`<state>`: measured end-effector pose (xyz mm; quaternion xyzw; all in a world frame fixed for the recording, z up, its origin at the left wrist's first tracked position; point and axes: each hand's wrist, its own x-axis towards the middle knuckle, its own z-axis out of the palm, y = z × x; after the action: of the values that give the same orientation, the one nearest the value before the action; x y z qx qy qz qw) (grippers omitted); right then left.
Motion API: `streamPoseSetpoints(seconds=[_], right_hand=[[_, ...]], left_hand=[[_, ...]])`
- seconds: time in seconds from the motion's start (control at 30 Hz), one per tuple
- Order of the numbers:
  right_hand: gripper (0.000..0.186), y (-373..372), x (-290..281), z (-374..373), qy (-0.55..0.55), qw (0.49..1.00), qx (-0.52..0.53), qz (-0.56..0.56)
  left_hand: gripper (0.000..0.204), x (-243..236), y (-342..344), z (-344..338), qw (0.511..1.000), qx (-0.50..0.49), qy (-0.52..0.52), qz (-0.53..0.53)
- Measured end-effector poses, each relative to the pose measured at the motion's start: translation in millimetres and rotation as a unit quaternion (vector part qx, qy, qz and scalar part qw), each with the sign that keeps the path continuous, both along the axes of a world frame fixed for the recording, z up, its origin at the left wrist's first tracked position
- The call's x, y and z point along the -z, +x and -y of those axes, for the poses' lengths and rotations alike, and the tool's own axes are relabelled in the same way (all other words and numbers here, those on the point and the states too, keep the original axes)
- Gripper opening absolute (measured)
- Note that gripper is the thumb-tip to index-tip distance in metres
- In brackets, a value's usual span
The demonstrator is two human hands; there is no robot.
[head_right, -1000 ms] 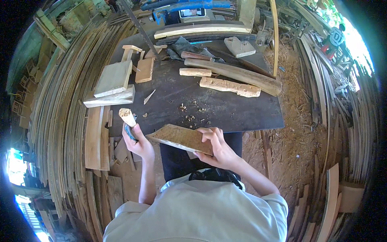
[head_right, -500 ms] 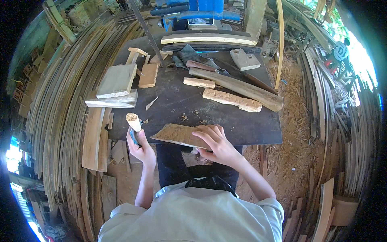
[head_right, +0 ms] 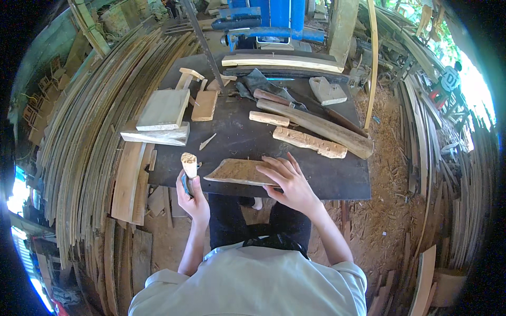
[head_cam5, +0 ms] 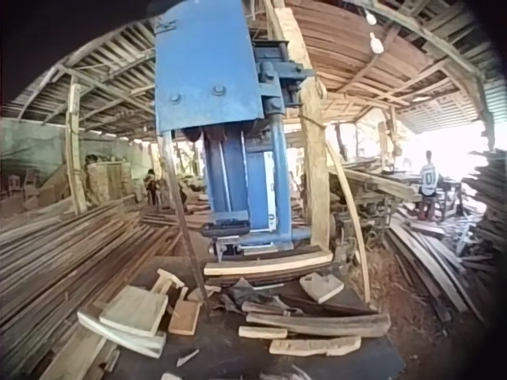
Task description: The person carves a small wooden piece using a chisel and mallet, then smooths it with sandpaper. They handle multiple small wooden pieces, inspecting and sanding them on a workbench in a workshop.
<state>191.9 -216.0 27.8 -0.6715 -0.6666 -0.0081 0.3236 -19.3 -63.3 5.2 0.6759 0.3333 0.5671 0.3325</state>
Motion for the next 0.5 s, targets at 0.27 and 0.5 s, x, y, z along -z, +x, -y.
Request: streamPoseSetpoints(seconds=[0.27, 0.5], right_hand=[[0.057, 1, 6, -1, 0.028, 0.999, 0.025, -0.024], [0.057, -8, -6, 3, 0.142, 0.973, 0.060, -0.174]], left_hand=[[0.032, -6, 19, -2, 0.976, 0.123, 0.141, -0.113], [0.046, -18, 37, -7, 0.912, 0.220, 0.261, -0.226]])
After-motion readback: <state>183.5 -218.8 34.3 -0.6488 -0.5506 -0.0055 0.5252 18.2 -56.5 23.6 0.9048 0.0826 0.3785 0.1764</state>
